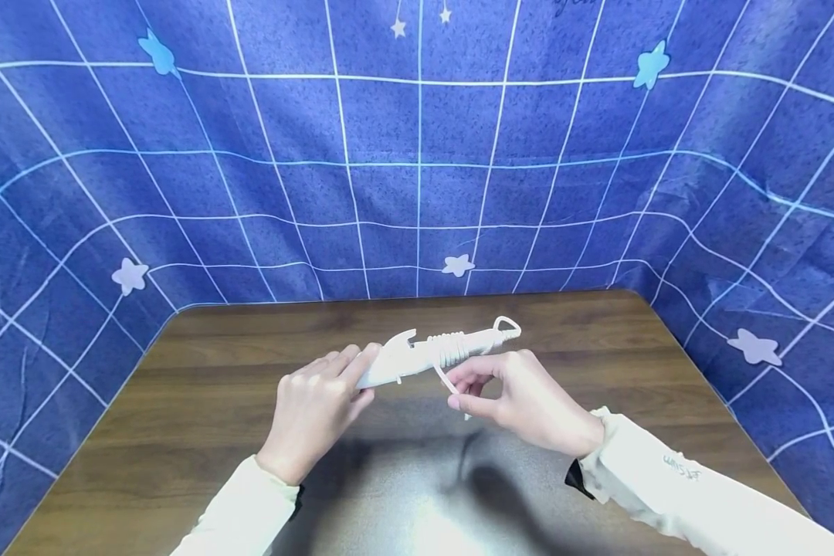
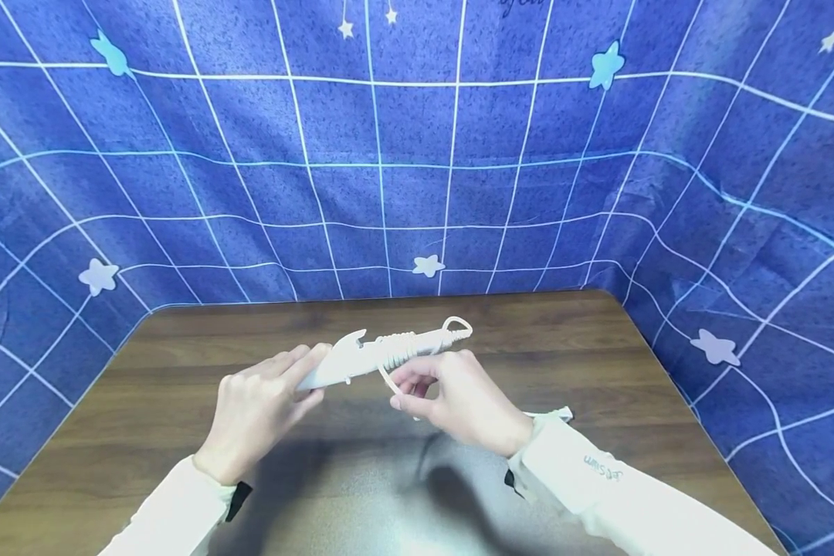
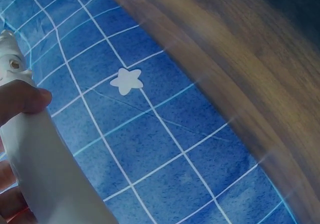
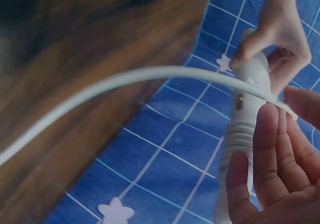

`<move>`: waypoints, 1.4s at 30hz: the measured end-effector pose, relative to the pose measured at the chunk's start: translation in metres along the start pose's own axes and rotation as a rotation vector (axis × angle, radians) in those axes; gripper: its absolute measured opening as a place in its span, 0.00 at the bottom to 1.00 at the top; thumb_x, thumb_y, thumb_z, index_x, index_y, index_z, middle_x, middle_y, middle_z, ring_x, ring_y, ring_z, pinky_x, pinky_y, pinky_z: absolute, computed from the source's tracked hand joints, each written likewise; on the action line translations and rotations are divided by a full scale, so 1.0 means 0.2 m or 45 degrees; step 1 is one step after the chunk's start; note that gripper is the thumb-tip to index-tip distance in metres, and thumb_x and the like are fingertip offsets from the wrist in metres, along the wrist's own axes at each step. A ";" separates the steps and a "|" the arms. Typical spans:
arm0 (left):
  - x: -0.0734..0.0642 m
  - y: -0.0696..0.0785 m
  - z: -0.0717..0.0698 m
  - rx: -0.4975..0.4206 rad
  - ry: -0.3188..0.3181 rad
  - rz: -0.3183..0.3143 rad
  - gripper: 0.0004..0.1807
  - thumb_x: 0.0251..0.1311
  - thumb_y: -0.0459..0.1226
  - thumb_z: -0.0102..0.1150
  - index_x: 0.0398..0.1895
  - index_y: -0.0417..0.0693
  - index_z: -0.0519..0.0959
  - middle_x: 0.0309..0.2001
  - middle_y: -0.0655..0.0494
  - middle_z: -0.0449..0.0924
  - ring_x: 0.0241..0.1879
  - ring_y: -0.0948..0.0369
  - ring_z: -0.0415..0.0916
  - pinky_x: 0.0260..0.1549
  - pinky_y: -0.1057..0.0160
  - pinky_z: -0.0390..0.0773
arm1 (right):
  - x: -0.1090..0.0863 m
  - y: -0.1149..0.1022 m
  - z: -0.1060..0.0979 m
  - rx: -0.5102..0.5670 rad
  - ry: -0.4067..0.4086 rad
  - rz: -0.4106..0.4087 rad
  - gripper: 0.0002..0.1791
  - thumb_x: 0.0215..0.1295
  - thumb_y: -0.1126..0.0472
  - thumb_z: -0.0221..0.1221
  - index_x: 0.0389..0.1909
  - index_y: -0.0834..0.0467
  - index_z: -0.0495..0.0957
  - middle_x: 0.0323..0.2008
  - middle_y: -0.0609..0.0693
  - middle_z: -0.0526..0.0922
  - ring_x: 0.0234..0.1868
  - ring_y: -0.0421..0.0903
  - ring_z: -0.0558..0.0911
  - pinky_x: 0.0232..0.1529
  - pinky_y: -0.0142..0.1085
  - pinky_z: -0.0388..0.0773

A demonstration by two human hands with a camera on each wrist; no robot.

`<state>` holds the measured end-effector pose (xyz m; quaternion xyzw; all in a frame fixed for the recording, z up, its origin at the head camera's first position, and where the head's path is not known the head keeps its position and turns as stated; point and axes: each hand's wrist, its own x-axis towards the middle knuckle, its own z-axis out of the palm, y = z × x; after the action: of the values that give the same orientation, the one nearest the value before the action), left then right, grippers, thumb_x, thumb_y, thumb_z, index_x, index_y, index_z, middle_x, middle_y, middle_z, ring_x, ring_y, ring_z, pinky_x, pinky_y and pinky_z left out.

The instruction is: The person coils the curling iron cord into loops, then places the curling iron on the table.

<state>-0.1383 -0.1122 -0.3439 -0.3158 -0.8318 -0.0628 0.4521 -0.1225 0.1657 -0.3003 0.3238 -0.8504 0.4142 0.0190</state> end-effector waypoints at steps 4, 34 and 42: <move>0.01 0.01 0.00 -0.017 0.001 -0.015 0.28 0.35 0.32 0.74 0.47 0.47 0.81 0.27 0.58 0.75 0.17 0.57 0.71 0.11 0.59 0.70 | -0.01 0.03 0.02 0.024 0.003 0.033 0.04 0.65 0.59 0.68 0.39 0.50 0.88 0.31 0.34 0.84 0.37 0.34 0.81 0.43 0.34 0.78; 0.01 0.04 -0.02 -0.165 0.105 -0.018 0.30 0.32 0.34 0.77 0.48 0.50 0.84 0.34 0.55 0.86 0.26 0.57 0.84 0.15 0.57 0.78 | 0.01 0.29 0.11 0.124 -0.042 -0.052 0.11 0.64 0.60 0.68 0.46 0.55 0.89 0.44 0.41 0.89 0.51 0.38 0.85 0.56 0.36 0.78; 0.02 0.03 -0.04 -0.268 0.104 0.042 0.32 0.31 0.37 0.80 0.50 0.51 0.86 0.38 0.53 0.89 0.31 0.54 0.87 0.24 0.55 0.83 | 0.05 0.34 0.09 0.145 0.046 -0.221 0.12 0.60 0.62 0.70 0.44 0.56 0.87 0.39 0.44 0.89 0.42 0.40 0.87 0.46 0.36 0.82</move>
<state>-0.1317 -0.1083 -0.3372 -0.3723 -0.7962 -0.1550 0.4510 -0.1645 0.1772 -0.3569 0.3891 -0.7939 0.4643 0.0517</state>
